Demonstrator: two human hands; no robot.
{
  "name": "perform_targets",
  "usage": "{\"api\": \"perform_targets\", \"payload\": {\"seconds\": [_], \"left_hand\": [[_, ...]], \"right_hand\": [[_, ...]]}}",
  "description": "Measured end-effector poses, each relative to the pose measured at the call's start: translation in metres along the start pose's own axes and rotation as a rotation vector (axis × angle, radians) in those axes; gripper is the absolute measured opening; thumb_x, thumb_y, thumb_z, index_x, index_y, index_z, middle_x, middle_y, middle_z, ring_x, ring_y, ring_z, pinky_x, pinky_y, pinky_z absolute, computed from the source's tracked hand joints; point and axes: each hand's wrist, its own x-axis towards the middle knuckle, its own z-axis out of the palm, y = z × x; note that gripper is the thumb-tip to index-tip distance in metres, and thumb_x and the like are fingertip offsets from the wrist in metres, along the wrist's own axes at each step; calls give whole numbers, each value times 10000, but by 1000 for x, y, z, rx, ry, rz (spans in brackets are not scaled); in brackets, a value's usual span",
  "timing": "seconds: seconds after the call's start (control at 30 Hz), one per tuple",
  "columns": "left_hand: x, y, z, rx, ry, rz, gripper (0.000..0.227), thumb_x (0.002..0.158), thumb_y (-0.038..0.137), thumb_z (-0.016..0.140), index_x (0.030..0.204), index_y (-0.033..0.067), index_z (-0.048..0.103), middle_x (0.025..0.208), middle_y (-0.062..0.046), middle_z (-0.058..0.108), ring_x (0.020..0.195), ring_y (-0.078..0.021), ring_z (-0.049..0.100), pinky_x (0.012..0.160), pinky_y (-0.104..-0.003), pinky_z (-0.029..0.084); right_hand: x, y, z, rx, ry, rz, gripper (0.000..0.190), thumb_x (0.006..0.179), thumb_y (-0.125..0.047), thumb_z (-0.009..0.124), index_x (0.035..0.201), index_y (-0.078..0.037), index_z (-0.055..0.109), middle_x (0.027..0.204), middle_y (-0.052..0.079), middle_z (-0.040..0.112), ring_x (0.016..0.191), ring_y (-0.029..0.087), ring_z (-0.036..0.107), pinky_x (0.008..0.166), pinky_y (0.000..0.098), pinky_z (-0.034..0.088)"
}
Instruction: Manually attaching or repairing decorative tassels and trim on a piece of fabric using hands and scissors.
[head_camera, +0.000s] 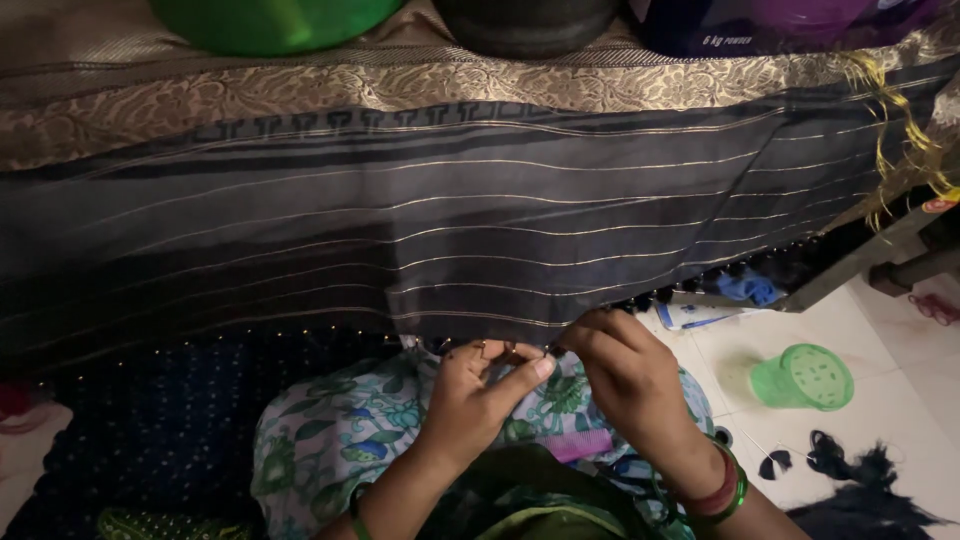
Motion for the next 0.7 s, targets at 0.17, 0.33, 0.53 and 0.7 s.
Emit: {"api": "perform_targets", "payload": {"seconds": [0.17, 0.33, 0.53, 0.7], "left_hand": [[0, -1, -1, 23, 0, 41, 161, 908, 163, 752, 935, 4, 753, 880, -40, 762, 847, -96, 693, 795, -260, 551], [0, -1, -1, 21, -6, -5, 174, 901, 170, 753, 943, 1, 759, 852, -41, 761, 812, -94, 688, 756, -256, 549], [0, -2, 0, 22, 1, -15, 187, 901, 181, 753, 958, 3, 768, 830, -38, 755, 777, -93, 674, 723, -254, 539], [-1, -1, -1, 36, 1, 32, 189, 904, 191, 756, 958, 9, 765, 807, -16, 735, 759, -75, 655, 711, -243, 528]], "right_hand": [[-1, 2, 1, -4, 16, -15, 257, 804, 99, 672, 1019, -35, 717, 987, 101, 682, 867, 259, 706, 689, 340, 548], [0, -2, 0, -1, 7, -6, 264, 793, 93, 682, 1012, -46, 734, 949, 100, 671, 824, 251, 701, 660, 337, 539], [-2, 0, 2, -27, 29, -4, 238, 801, 102, 667, 992, -32, 714, 954, 101, 675, 841, 257, 699, 676, 336, 540], [0, -4, 1, -17, 25, -7, 241, 795, 103, 670, 994, -27, 707, 966, 104, 682, 836, 251, 701, 659, 335, 537]]}}
